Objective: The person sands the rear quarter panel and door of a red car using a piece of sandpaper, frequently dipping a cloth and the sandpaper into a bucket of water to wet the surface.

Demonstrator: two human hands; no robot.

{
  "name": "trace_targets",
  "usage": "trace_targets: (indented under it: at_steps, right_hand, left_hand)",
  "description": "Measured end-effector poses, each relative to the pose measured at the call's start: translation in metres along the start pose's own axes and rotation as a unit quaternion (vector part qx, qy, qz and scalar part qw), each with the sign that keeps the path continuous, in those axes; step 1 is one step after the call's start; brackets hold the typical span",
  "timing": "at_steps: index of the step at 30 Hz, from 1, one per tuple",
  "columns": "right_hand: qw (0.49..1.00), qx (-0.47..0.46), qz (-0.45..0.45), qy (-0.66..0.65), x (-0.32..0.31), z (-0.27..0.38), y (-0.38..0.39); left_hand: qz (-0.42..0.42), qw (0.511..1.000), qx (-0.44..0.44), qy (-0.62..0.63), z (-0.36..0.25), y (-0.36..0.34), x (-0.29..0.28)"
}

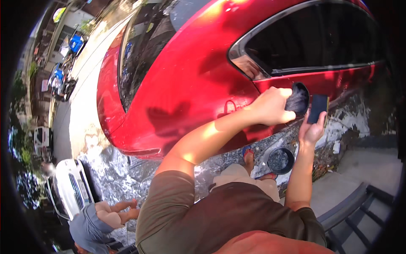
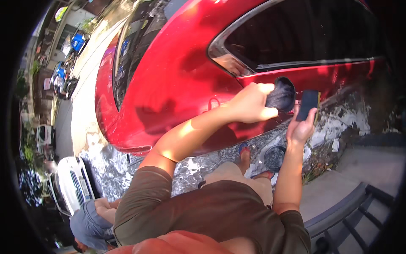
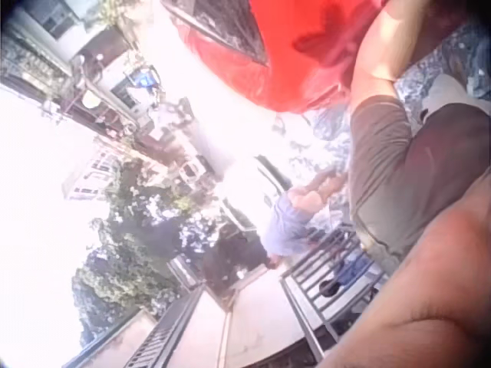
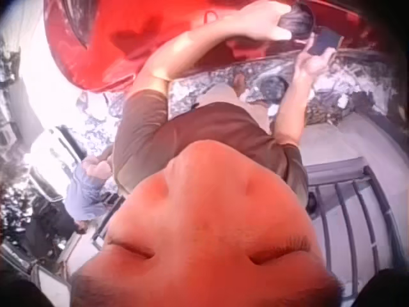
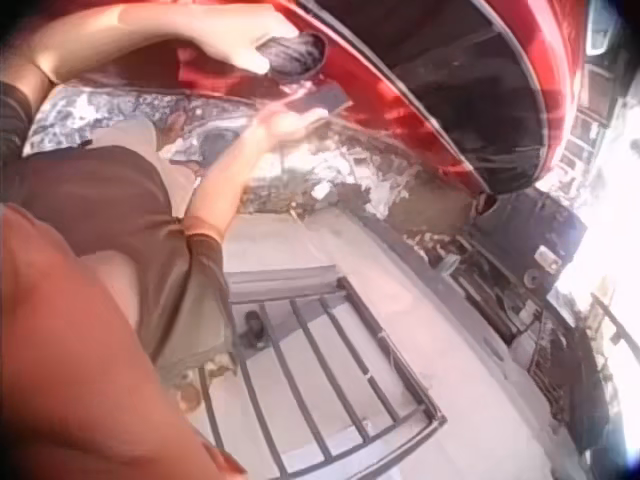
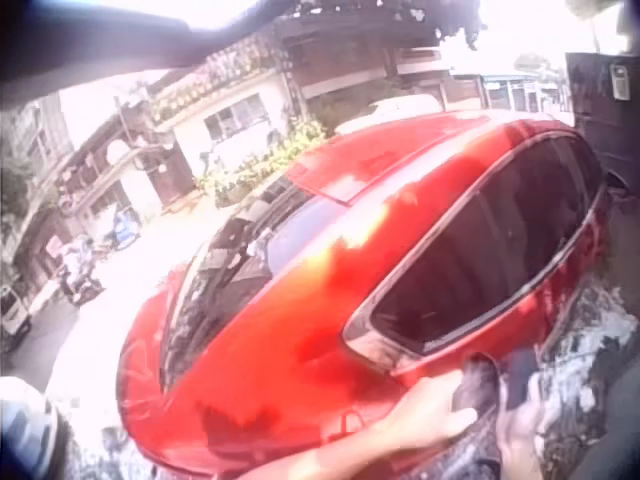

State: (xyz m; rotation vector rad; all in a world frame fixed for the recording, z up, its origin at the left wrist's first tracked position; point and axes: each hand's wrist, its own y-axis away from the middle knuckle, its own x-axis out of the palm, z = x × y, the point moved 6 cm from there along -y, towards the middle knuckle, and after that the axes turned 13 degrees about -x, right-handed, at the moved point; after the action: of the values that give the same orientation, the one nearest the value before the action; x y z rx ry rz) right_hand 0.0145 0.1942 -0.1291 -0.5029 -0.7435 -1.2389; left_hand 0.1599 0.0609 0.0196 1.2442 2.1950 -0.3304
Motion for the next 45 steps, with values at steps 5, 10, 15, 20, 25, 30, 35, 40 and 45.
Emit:
trace_targets:
  at_steps: [5, 10, 15, 20, 25, 30, 35, 40, 45]
  right_hand:
    - [0.997, -0.009, -0.003, 0.082, -0.024, -0.047, 0.020]
    - [0.990, -0.063, 0.024, 0.126, -0.051, -0.029, 0.055]
    - [0.985, -0.066, -0.011, 0.162, -0.100, -0.017, 0.061]
    - [0.969, -0.026, 0.003, 0.247, -0.130, -0.025, 0.078]
    - [0.965, -0.023, 0.018, 0.262, -0.125, -0.031, 0.051]
    - [0.833, -0.300, 0.172, 0.431, -0.044, -0.031, -0.014]
    - [0.787, -0.241, 0.344, 0.451, 0.016, -0.108, 0.071]
    - [0.755, -0.274, 0.148, 0.578, -0.023, -0.074, -0.155]
    - [0.776, -0.265, 0.209, 0.533, 0.010, -0.102, -0.040]
  left_hand:
    - [-0.056, 0.997, 0.052, -0.021, -0.016, -0.055, -0.059]
    - [-0.055, 0.891, 0.234, -0.386, -0.065, -0.088, -0.002]
    - [-0.024, 0.695, 0.287, -0.659, 0.030, -0.082, 0.090]
    - [-0.049, 0.697, 0.325, -0.637, 0.018, -0.174, 0.131]
    - [-0.035, 0.738, 0.259, -0.623, -0.093, -0.266, 0.118]
    - [-0.123, 0.658, 0.372, -0.644, -0.134, -0.261, -0.007]
    - [-0.111, 0.688, 0.475, -0.537, -0.118, -0.248, -0.090]
    - [-0.111, 0.727, 0.420, -0.531, -0.121, -0.275, -0.071]
    - [-0.107, 0.733, 0.393, -0.545, -0.112, -0.278, -0.089]
